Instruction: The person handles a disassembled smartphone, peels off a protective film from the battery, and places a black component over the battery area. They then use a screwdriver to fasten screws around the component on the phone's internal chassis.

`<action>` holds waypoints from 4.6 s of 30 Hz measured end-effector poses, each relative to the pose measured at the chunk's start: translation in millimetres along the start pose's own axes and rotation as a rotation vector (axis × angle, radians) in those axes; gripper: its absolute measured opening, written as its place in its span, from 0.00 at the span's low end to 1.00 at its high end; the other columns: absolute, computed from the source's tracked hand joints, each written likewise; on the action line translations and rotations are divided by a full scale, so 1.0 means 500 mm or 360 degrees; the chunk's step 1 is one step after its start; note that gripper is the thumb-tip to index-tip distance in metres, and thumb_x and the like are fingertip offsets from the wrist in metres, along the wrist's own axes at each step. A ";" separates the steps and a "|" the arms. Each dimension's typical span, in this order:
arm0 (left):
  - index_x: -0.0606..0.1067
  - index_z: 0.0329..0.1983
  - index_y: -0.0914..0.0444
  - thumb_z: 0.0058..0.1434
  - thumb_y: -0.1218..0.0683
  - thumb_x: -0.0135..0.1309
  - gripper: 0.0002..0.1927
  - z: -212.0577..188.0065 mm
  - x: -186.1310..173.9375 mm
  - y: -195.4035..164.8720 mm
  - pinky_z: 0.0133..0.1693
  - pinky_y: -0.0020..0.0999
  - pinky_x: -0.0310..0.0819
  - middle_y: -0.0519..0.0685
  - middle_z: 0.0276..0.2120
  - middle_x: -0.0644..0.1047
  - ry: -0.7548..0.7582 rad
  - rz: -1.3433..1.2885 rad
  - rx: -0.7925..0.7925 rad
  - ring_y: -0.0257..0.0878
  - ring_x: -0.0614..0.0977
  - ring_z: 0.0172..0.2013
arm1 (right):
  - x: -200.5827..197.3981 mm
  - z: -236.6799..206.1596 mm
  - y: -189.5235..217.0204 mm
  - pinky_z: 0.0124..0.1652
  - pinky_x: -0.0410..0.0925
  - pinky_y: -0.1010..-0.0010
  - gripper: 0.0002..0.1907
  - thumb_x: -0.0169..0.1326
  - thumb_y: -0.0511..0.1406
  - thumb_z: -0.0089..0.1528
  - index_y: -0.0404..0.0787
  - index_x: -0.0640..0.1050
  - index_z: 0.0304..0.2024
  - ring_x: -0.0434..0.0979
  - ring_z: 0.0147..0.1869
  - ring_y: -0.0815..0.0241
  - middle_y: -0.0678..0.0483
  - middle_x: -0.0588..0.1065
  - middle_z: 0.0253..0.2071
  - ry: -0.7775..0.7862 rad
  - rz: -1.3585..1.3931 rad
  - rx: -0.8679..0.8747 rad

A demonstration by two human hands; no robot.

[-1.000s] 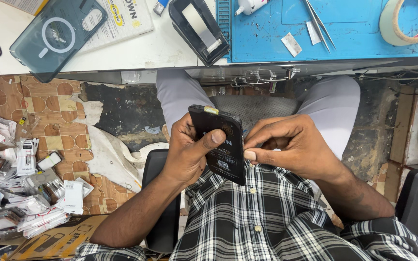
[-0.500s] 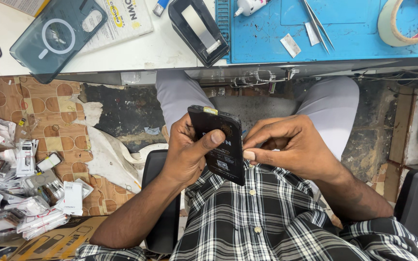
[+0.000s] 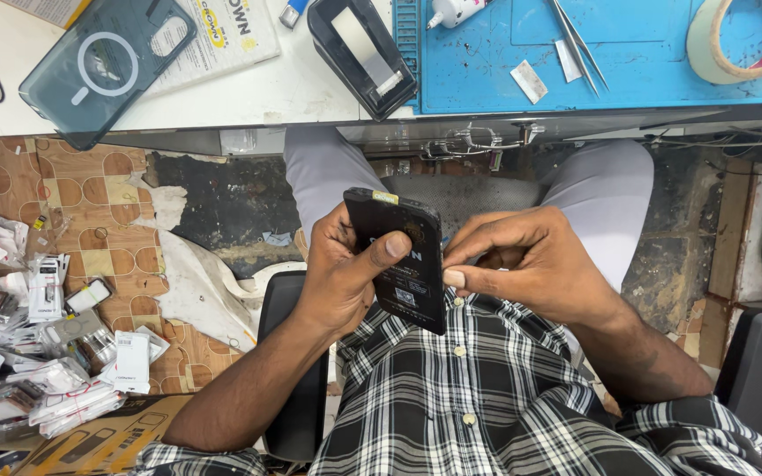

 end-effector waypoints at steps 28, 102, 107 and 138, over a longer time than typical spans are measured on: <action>0.75 0.48 0.68 0.65 0.55 0.66 0.16 0.003 -0.005 0.004 0.45 0.31 0.81 0.52 0.40 0.82 0.0001 0.0021 -0.0008 0.34 0.84 0.41 | -0.002 0.006 -0.003 0.37 0.79 0.77 0.06 0.64 0.27 0.59 0.31 0.84 0.40 0.84 0.38 0.65 0.47 0.82 0.38 0.0012 0.0012 -0.0028; 0.75 0.47 0.65 0.60 0.59 0.54 0.12 0.316 0.386 -0.030 0.56 0.43 0.70 0.53 0.46 0.76 0.1377 0.3205 0.1613 0.48 0.77 0.51 | -0.421 -0.139 0.132 0.54 0.74 0.67 0.17 0.59 0.30 0.68 0.27 0.74 0.57 0.78 0.54 0.60 0.48 0.77 0.54 -0.1029 0.0640 -0.0907; 0.76 0.48 0.68 0.57 0.54 0.54 0.18 0.342 0.341 -0.011 0.54 0.45 0.70 0.54 0.44 0.76 0.1595 0.3229 0.1235 0.49 0.77 0.51 | -0.524 -0.188 -0.065 0.51 0.72 0.70 0.11 0.60 0.27 0.67 0.26 0.76 0.49 0.78 0.50 0.61 0.49 0.78 0.48 -0.1226 0.0574 -0.0685; 0.75 0.41 0.62 0.55 0.60 0.53 0.10 0.332 0.332 -0.015 0.45 0.43 0.72 0.48 0.40 0.74 0.1586 0.3288 0.0866 0.46 0.76 0.45 | -0.546 -0.237 -0.005 0.51 0.72 0.75 0.11 0.60 0.26 0.68 0.29 0.80 0.53 0.79 0.48 0.67 0.51 0.81 0.47 -0.1384 0.0118 -0.0816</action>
Point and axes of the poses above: each hand's wrist, its own z-axis towards the middle knuckle, its own x-axis out of the palm, y = z × x, the point moved 10 cm from there along z, towards the middle knuckle
